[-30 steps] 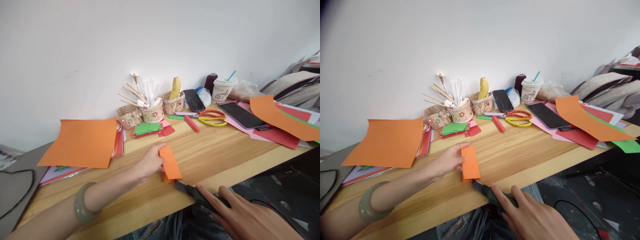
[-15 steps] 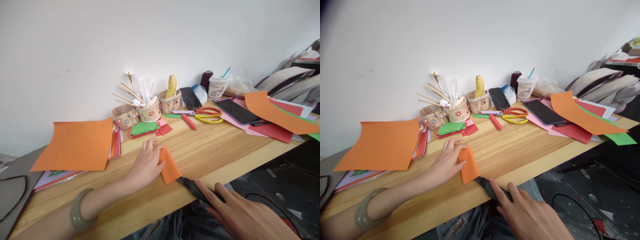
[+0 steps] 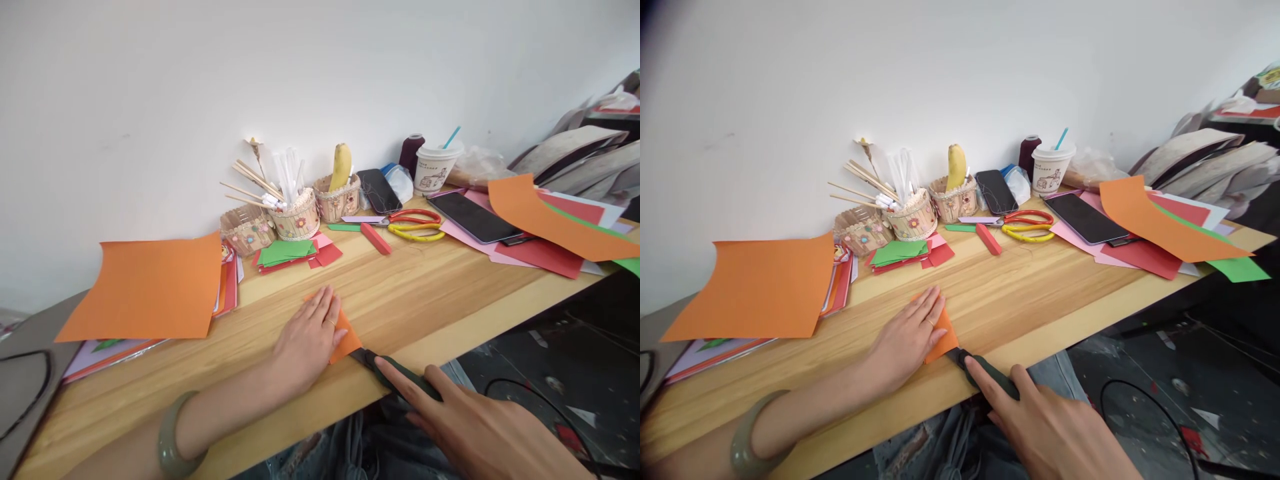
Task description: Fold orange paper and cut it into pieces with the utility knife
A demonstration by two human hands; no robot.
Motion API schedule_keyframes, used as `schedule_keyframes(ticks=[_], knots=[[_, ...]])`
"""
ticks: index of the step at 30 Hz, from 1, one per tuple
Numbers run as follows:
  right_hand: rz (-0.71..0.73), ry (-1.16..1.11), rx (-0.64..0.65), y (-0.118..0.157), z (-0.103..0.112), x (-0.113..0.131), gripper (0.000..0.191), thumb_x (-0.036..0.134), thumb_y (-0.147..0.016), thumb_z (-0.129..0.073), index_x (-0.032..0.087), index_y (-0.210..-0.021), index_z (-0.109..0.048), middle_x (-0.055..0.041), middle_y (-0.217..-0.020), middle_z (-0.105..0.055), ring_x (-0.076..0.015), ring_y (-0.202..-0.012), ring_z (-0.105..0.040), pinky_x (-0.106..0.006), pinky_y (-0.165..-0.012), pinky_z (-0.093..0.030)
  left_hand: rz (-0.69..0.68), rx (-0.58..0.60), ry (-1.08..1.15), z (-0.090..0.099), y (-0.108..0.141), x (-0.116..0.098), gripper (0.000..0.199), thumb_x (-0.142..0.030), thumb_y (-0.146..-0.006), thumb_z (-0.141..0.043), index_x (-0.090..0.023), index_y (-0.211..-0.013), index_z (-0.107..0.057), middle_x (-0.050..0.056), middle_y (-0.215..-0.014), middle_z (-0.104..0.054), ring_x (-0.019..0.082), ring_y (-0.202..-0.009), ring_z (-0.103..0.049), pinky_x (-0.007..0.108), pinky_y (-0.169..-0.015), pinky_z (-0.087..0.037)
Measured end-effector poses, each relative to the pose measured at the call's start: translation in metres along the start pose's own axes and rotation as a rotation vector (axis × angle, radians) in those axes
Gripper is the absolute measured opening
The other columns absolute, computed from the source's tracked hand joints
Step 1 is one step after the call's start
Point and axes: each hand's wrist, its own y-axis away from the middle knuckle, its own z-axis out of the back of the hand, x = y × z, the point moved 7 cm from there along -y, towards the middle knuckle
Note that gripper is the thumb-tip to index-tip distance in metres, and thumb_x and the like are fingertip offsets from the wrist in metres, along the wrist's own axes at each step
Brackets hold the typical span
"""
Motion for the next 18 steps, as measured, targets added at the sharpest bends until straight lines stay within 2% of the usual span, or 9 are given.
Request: schedule_keyframes(ticks=[5,13,18], knots=[[-0.008,-0.032,0.027,-0.0018,0.0002,0.0005,0.047,0.011,-0.095,-0.018,0.013,-0.133,-0.046,0.0012,-0.073,-0.06,-0.0095,-0.035,-0.054,-0.025,-0.029,-0.037,0.019,0.045,0.019,-0.0032,-0.0003,0.0035,0.052,-0.032,-0.101,-0.032,0.003,-0.139,-0.037,0.026,-0.148,-0.027,0.031,-0.139,-0.025,0.047,-0.111,-0.033],[-0.041,-0.061,0.035,0.0014,0.0028,0.0001,0.051,0.006,-0.088,-0.025,0.012,-0.134,-0.045,0.0016,-0.07,-0.059,-0.0109,-0.036,-0.055,-0.027,-0.029,-0.036,0.032,0.101,0.018,-0.0063,-0.0004,0.0048,0.052,-0.031,-0.101,-0.033,0.002,-0.141,-0.033,0.024,-0.15,-0.025,0.031,-0.14,-0.023,0.047,-0.113,-0.03],[-0.066,-0.075,0.044,0.0077,0.0018,-0.0036,0.055,0.005,-0.082,-0.035,0.016,-0.134,-0.047,0.0011,-0.068,-0.059,-0.0121,-0.034,-0.054,-0.028,-0.027,-0.035,0.01,0.037,0.081,-0.0041,0.0011,0.0051,0.051,-0.031,-0.102,-0.027,0.002,-0.141,-0.034,0.024,-0.15,-0.026,0.029,-0.141,-0.022,0.048,-0.113,-0.029]])
